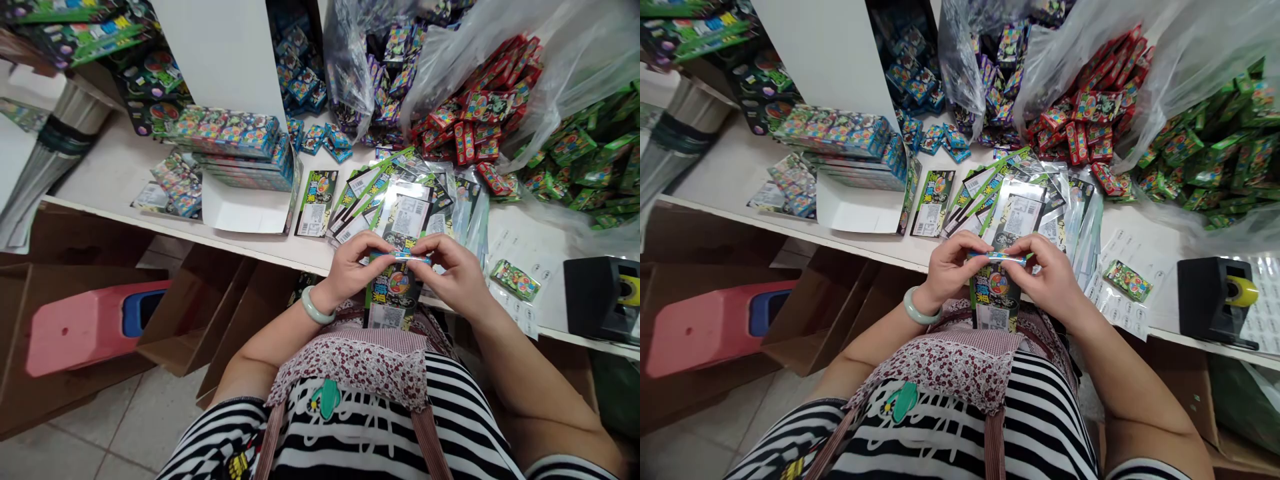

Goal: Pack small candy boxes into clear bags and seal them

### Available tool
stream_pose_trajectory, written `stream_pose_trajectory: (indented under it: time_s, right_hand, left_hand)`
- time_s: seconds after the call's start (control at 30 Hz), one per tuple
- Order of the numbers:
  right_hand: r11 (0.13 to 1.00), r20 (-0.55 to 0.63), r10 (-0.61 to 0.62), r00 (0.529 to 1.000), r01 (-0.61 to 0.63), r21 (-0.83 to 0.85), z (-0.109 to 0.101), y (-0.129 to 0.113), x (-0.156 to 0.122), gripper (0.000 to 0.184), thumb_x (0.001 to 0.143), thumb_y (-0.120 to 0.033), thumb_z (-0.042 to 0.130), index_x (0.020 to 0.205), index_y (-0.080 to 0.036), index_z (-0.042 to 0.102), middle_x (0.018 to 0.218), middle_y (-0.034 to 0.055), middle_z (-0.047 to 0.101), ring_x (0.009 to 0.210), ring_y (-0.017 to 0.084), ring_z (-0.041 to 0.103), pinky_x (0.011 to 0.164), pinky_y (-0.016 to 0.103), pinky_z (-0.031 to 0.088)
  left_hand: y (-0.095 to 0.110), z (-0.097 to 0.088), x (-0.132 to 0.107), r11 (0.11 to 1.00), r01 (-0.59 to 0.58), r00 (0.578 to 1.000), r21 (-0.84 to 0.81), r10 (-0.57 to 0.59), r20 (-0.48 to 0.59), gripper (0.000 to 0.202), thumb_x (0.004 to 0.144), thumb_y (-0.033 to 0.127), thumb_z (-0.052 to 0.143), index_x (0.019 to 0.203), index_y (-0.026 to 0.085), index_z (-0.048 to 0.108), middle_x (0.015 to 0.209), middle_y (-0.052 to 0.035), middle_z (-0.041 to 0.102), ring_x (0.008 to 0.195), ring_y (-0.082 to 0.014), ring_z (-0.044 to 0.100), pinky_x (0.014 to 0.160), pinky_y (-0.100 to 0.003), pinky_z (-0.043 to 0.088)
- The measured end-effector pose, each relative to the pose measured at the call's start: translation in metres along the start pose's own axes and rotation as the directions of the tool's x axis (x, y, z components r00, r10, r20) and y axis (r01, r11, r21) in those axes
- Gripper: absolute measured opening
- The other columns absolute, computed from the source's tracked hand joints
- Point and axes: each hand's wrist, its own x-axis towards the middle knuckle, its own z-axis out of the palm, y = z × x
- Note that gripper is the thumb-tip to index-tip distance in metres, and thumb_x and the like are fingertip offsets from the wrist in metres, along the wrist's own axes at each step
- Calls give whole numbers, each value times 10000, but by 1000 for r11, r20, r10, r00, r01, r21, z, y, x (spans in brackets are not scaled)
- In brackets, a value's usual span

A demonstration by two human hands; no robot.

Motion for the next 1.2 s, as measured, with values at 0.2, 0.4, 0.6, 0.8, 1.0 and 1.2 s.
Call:
stream_pose_trajectory:
  time_s: [0.2,0.4,0.6,0.8,1.0,1.2]
  right_hand:
    - [994,38,103,994,-105,41,0,-13,10,204,854,-386,695,772,-206,645,773,28,675,673,132,606,548,255,486]
    - [995,69,71,995,-75,59,0,-10,10,200,859,-377,696,751,-218,641,812,34,670,734,144,619,545,250,471]
    - [990,67,117,991,-122,72,-3,-6,12,206,855,-383,695,751,-215,636,794,27,658,723,145,611,545,254,461]
    - [996,16,76,997,-76,-46,-1,-8,14,149,875,-315,658,766,-218,629,787,24,661,712,143,605,541,248,455]
    - [982,-28,27,999,-32,-185,0,-3,13,132,908,-338,627,868,-223,678,792,24,687,632,130,592,540,256,465]
    - [975,-55,-2,999,-10,-221,2,-1,13,144,910,-335,615,879,-214,686,802,26,696,652,132,606,548,250,475]
  left_hand:
    - [14,-2,13,979,203,978,2,-203,36,188,875,320,709,792,171,630,742,-4,637,678,-102,577,603,-234,466]
    - [13,-13,17,976,218,956,-2,-213,202,159,911,316,663,842,188,598,795,-13,628,726,-114,585,650,-254,493]
    - [13,-20,18,961,-230,922,152,165,351,56,950,205,597,991,235,573,936,-33,625,872,-149,612,756,-291,532]
    - [9,-18,13,867,-340,907,364,200,371,146,958,212,580,1099,244,565,1032,-62,612,940,-174,618,775,-310,555]
    - [8,-11,5,818,-358,924,450,241,297,277,944,227,611,1210,216,535,1160,-112,619,1071,-217,628,879,-386,573]
    - [7,-8,2,803,-352,931,481,249,267,250,940,212,614,1181,201,548,1218,-135,616,1120,-228,628,913,-420,576]
